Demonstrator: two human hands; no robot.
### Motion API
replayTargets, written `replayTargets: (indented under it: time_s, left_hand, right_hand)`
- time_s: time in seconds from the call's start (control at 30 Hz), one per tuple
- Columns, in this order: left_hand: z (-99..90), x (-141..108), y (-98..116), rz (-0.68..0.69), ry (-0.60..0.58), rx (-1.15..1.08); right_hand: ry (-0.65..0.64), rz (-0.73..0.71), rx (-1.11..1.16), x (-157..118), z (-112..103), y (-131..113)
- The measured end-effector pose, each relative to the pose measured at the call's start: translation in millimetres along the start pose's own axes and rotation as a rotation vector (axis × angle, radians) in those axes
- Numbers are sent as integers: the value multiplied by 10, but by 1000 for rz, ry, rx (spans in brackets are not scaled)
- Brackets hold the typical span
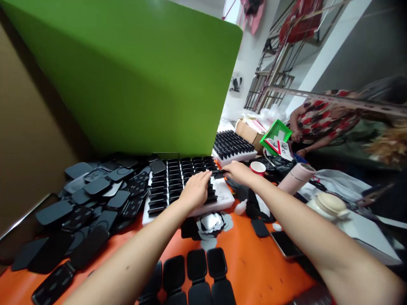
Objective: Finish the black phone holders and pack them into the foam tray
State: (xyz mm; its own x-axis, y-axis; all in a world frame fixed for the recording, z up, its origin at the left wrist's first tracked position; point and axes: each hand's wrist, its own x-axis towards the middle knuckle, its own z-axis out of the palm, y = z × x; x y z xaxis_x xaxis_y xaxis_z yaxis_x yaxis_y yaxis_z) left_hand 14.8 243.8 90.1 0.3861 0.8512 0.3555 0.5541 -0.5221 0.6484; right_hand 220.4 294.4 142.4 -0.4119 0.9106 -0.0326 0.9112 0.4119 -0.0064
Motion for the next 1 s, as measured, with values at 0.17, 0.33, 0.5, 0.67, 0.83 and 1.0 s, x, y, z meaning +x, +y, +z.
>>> replayTargets:
  time_s: [0.17,0.33,0.5,0.67,0.83,1.0]
  left_hand:
    - [130,403,-116,75,-102,230]
    - [270,481,-229,100,-146,357]
    - [410,565,-270,79,-150,416]
    - [211,385,30,73,-114,451]
    - [175,-921,512,148,-233,360]
    - [589,-2203,617,181,-661,118]
  right_hand:
    - [-68,-93,-52,413,253,130]
    - [-150,-148,-34,565,463,198]
    - [-163,-114,-8,585,616,98]
    - [-37,-9,26,299,432,-87]
    - [21,35,132,-718,512,-438]
    - [-219,-44,476,-1528,1024,-943]
